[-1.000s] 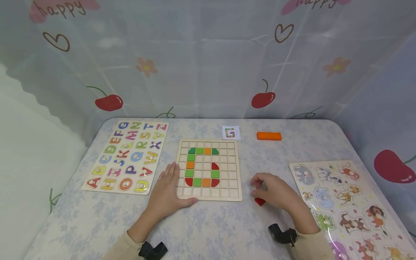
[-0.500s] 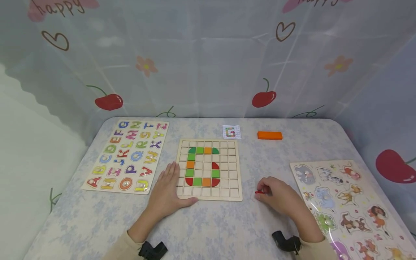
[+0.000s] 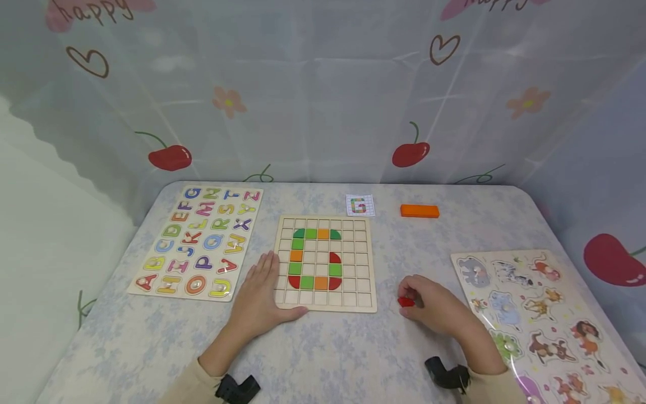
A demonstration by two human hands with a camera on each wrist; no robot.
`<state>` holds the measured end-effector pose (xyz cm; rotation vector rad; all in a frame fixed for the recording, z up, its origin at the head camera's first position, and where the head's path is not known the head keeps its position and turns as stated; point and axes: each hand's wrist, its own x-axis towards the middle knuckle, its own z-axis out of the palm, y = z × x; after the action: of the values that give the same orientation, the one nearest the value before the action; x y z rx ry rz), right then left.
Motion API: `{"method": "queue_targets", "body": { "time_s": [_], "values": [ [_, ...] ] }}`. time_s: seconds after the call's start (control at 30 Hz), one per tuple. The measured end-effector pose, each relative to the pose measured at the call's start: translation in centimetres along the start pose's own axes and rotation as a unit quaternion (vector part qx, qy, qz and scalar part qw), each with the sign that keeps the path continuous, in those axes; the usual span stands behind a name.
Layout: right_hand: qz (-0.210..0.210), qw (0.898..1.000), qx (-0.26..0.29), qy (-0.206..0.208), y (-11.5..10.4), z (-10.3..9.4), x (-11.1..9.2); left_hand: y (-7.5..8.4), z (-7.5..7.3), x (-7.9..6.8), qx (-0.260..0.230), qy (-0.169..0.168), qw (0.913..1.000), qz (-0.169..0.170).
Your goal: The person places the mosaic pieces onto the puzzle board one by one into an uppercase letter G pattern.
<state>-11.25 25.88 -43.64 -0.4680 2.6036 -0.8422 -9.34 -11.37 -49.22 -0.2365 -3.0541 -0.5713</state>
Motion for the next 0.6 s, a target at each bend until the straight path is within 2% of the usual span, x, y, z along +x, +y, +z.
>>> {"method": "queue_targets", "body": {
  "time_s": [0.2, 0.37, 0.6],
  "values": [
    [-0.004, 1.0, 0.015, 0.0, -0.07, 0.06, 0.12, 0.08, -0.08, -0.03, -0.006, 0.0, 1.0, 0.001],
    [0.013, 1.0, 0.011, 0.021, -0.01, 0.12, 0.27, 0.16, -0.11, -0.06, -0.009, -0.001, 1.0, 0.0],
    [0.004, 0.999, 0.002, 0.035, 0.29, 0.13, 0.54, 0.12, -0.16, -0.08, -0.004, -0.003, 1.0, -0.001]
  ]
}}
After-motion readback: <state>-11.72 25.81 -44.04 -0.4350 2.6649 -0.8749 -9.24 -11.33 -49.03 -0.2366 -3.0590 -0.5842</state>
